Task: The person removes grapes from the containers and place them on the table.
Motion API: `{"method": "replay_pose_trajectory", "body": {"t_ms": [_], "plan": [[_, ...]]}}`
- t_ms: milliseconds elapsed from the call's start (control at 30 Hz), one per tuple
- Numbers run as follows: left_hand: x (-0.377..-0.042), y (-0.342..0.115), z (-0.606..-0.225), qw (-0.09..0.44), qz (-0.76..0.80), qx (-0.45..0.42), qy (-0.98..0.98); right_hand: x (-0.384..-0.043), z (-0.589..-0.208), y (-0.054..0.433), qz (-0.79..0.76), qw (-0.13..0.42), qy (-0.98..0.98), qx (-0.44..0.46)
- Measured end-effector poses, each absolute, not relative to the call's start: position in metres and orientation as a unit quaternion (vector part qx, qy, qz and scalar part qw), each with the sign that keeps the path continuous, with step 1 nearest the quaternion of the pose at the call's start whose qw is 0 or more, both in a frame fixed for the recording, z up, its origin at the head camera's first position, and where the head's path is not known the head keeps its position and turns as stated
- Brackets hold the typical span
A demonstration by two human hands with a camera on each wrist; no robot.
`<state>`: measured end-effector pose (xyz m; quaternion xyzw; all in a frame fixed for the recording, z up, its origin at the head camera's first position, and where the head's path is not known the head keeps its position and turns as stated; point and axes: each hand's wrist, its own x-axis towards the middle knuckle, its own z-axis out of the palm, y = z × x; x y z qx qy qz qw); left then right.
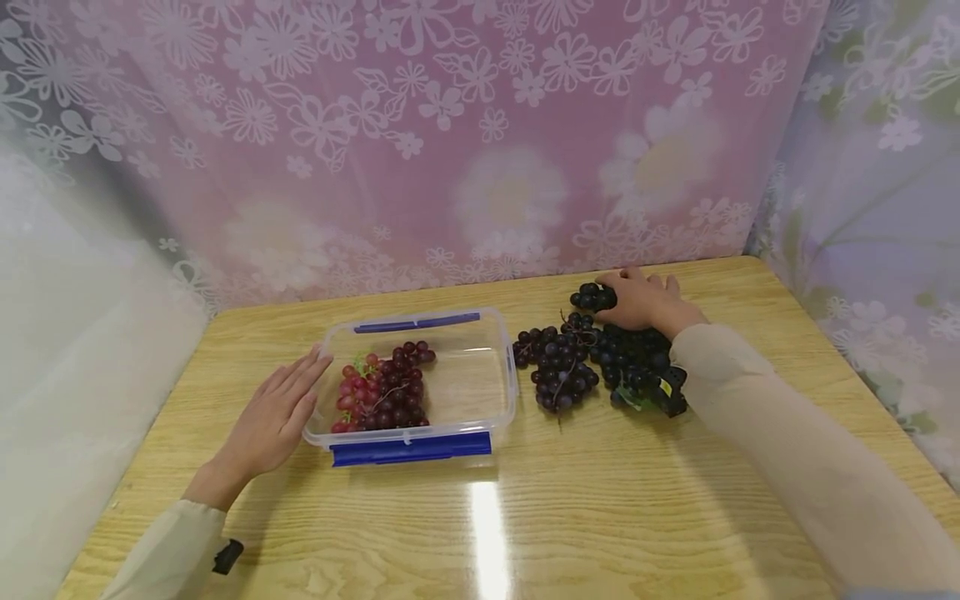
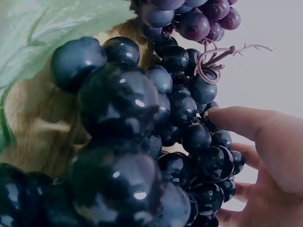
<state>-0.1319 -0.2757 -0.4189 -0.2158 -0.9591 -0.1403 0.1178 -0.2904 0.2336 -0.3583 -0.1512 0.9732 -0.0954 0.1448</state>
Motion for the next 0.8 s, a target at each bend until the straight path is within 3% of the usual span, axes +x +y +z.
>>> {"method": "replay_pose_trajectory", "body": {"t_ms": [800], "plan": [[-0.131,-0.277,-0.413,0.107,-0.116,-0.223,-0.962,-0.268,-0.331,0.216,-0.1,0.061,0.973,-0.198]]}}
